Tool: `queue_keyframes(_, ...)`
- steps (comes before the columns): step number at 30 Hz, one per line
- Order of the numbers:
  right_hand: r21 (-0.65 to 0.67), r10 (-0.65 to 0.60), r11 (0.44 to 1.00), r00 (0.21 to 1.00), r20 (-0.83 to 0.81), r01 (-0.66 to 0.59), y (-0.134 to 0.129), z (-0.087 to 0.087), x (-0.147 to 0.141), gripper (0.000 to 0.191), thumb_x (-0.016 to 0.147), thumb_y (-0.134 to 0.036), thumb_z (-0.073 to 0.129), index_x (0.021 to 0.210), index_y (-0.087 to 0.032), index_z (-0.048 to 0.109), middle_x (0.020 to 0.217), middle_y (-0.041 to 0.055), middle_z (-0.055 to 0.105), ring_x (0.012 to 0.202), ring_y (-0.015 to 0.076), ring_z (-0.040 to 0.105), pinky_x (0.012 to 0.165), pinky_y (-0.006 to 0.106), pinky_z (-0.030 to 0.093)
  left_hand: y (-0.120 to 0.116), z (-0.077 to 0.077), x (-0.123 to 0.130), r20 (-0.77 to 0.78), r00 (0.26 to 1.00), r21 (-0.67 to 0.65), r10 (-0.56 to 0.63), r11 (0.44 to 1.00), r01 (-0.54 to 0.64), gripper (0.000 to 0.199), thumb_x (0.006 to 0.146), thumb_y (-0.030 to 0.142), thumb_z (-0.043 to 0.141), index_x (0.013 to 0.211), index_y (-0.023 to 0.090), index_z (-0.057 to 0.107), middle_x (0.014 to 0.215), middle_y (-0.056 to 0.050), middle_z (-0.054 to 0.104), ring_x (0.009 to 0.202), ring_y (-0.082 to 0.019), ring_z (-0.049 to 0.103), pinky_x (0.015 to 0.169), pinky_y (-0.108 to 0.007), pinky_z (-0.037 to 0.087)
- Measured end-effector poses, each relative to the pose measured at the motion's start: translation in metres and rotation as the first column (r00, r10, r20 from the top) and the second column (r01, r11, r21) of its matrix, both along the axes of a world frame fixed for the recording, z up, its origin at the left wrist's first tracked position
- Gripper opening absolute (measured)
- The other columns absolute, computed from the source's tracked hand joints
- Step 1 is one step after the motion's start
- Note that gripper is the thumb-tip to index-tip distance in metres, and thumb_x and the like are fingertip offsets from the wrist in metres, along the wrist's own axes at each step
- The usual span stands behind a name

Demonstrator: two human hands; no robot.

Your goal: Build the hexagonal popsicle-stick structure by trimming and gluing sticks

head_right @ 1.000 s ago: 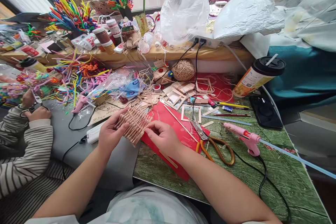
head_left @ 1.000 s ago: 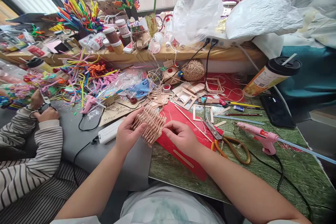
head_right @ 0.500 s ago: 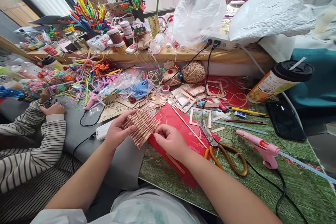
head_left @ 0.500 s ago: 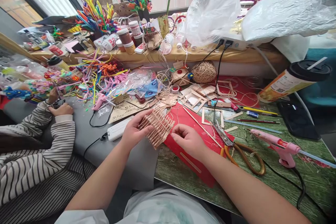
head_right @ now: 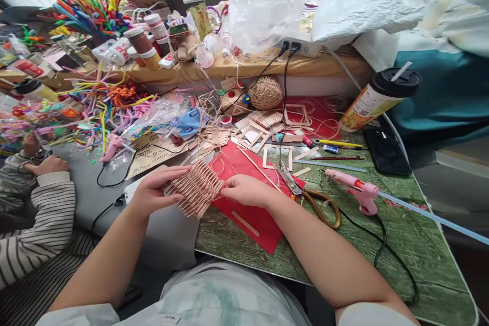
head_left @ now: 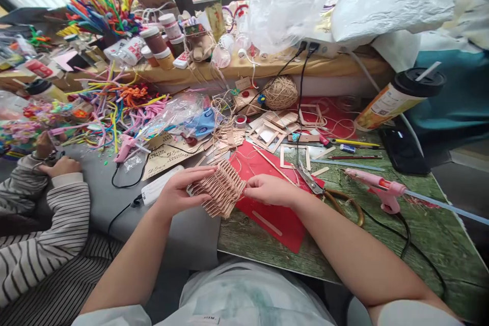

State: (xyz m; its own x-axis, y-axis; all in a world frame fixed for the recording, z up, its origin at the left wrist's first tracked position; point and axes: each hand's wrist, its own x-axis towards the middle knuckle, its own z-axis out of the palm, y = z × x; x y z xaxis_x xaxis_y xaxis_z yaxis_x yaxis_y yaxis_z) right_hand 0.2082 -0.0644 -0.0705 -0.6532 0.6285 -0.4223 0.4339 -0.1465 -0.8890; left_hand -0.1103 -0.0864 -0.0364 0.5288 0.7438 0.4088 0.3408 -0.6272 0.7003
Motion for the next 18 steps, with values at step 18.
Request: queue_keyframes(18, 0.022, -0.321, 0.947, 0.946, 0.044, 0.320, 0.006, -0.011, -0.008, 0.035, 0.101, -0.044, 0.057, 0.076, -0.022, 0.049, 0.065, -0.0050, 0.051, 0.052, 0.0096, 0.043, 0.051, 0.026, 0.032, -0.009, 0.001, 0.030, -0.121, 0.986, 0.255, 0.111, 0.964, -0.077, 0.075, 0.086, 0.018, 0.087, 0.156, 0.028, 0.060, 0.148, -0.014, 0.070, 0.129, -0.029, 0.072, 0.110, -0.044, 0.061)
